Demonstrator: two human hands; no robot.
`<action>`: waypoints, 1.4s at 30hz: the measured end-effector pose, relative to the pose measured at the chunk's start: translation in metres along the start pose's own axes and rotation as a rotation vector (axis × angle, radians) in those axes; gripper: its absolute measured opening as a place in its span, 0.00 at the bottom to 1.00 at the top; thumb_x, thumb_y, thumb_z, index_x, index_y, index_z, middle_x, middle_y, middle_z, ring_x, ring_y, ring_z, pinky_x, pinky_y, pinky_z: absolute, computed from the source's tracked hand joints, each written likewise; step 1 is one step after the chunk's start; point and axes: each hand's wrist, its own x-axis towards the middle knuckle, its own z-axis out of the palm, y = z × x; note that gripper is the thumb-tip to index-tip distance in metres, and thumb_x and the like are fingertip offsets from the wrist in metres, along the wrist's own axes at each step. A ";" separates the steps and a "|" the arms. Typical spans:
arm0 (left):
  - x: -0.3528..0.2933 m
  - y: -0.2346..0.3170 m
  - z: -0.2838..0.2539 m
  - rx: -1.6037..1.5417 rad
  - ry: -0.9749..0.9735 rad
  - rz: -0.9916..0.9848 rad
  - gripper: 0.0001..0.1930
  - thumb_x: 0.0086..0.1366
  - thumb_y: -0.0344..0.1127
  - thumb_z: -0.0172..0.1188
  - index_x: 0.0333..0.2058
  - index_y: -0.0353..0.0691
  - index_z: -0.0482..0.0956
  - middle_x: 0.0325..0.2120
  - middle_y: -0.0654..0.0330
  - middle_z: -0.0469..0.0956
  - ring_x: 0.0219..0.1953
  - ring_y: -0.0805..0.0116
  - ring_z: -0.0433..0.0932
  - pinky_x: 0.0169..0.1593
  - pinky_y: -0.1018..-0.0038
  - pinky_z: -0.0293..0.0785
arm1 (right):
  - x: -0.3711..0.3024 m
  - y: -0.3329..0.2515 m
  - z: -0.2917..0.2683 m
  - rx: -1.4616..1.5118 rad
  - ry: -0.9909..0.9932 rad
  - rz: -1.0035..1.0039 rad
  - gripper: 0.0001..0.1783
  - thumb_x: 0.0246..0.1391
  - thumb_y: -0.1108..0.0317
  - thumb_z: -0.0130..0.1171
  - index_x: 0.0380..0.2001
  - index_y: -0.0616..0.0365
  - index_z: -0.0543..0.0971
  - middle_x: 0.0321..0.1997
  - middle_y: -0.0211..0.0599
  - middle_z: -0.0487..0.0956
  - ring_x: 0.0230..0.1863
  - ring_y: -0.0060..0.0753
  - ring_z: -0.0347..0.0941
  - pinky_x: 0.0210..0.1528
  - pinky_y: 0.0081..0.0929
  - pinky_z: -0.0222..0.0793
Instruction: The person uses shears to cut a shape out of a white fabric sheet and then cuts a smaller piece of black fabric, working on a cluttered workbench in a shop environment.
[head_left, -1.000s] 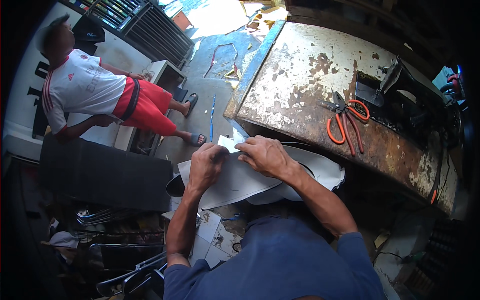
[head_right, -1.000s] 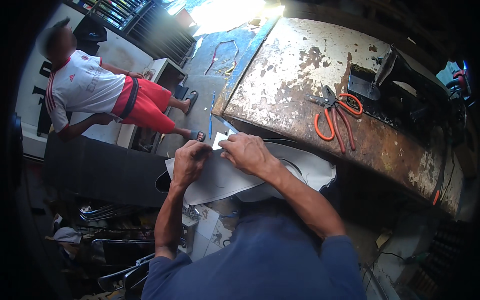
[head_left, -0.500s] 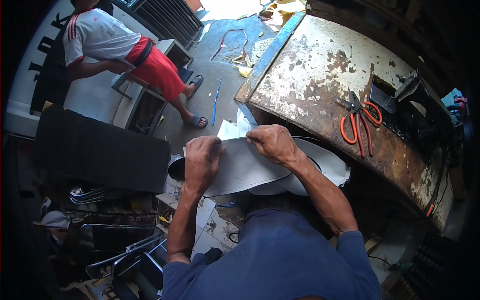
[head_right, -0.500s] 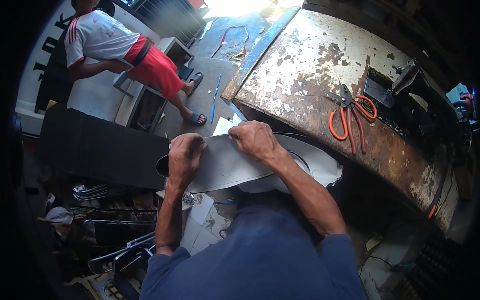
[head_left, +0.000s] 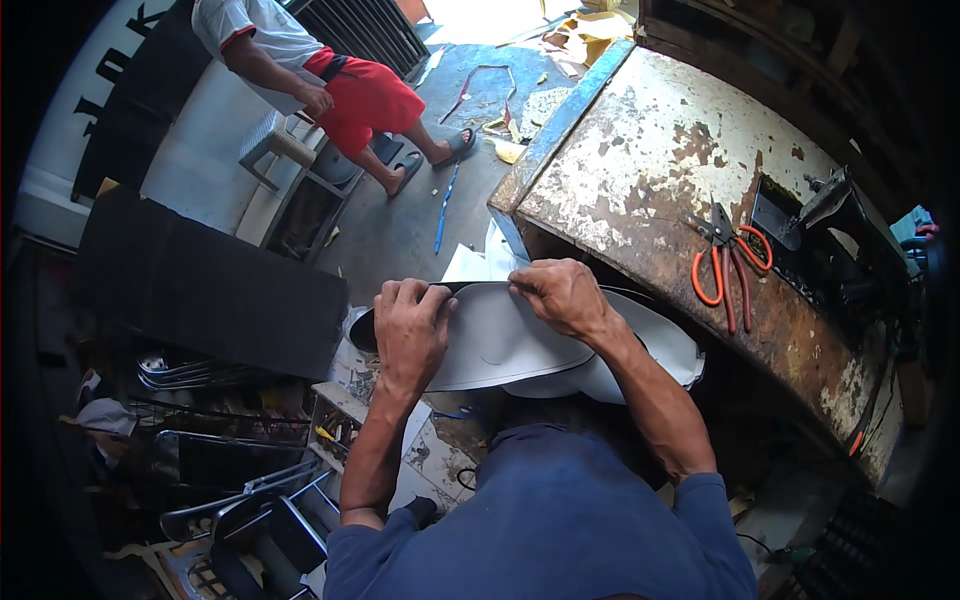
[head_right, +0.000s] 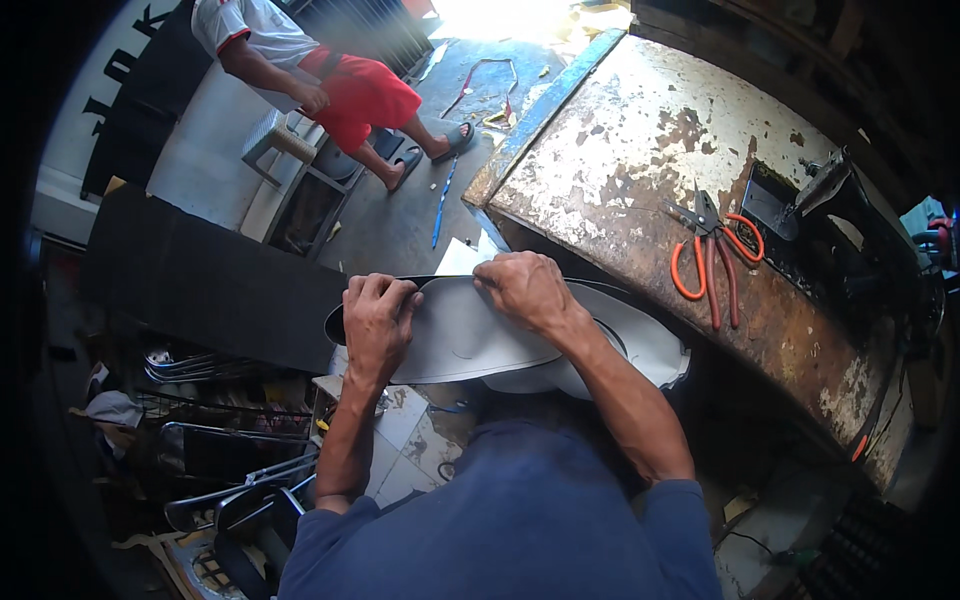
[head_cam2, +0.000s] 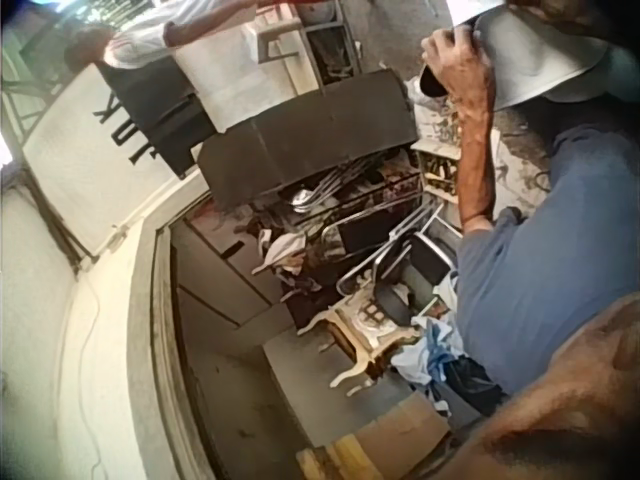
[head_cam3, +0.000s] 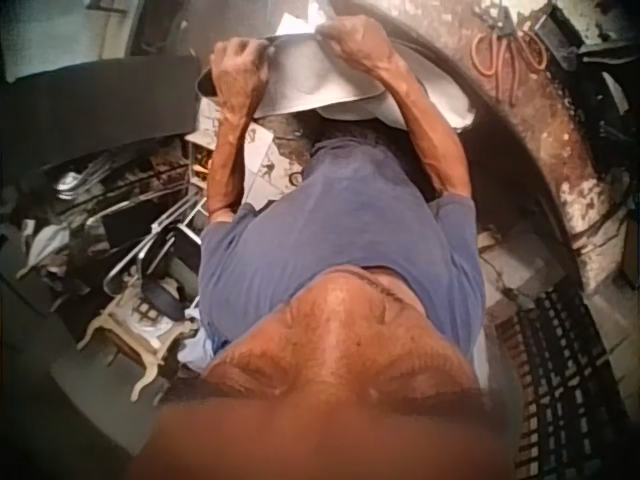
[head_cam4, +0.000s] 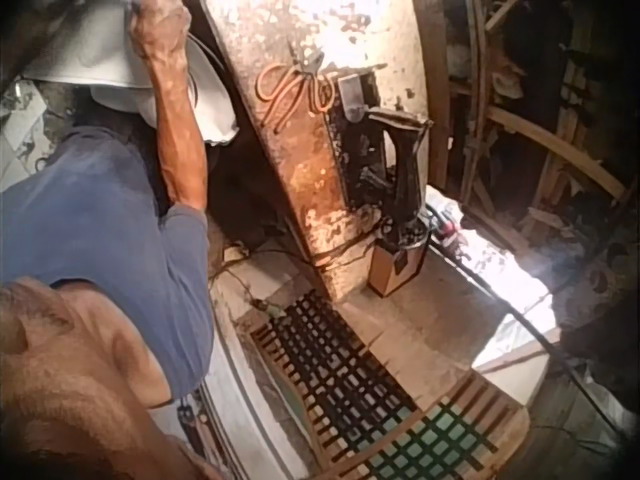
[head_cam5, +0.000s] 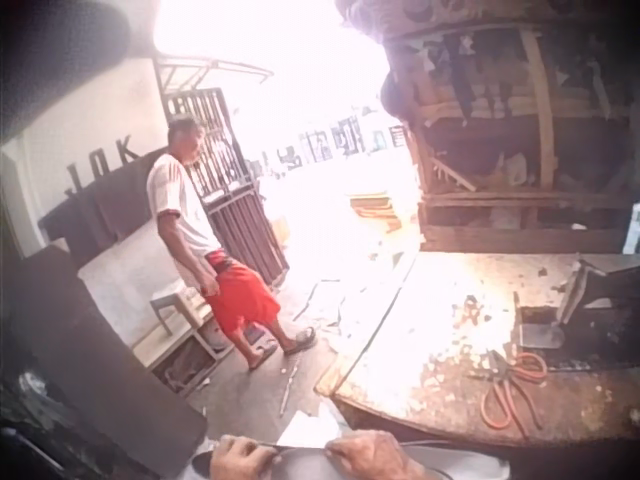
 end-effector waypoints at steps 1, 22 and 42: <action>0.001 0.003 0.002 0.061 0.000 -0.001 0.08 0.63 0.38 0.70 0.40 0.46 0.85 0.41 0.59 0.80 0.48 0.58 0.76 0.54 0.56 0.67 | -0.001 -0.001 0.000 0.000 -0.007 0.006 0.07 0.59 0.67 0.67 0.38 0.56 0.87 0.31 0.43 0.84 0.34 0.50 0.82 0.37 0.42 0.77; 0.028 0.034 0.038 -0.186 0.015 0.293 0.07 0.61 0.29 0.66 0.38 0.45 0.84 0.30 0.61 0.80 0.37 0.59 0.80 0.51 0.60 0.68 | -0.008 0.002 0.003 -0.038 -0.037 0.087 0.08 0.55 0.67 0.64 0.37 0.53 0.87 0.33 0.44 0.84 0.36 0.54 0.83 0.40 0.48 0.79; 0.017 0.018 0.036 -0.268 0.028 0.251 0.05 0.60 0.27 0.69 0.36 0.41 0.84 0.30 0.61 0.81 0.36 0.60 0.80 0.49 0.64 0.69 | -0.117 0.071 -0.208 -0.735 0.175 0.687 0.30 0.62 0.51 0.67 0.60 0.60 0.79 0.59 0.57 0.77 0.57 0.61 0.77 0.59 0.49 0.76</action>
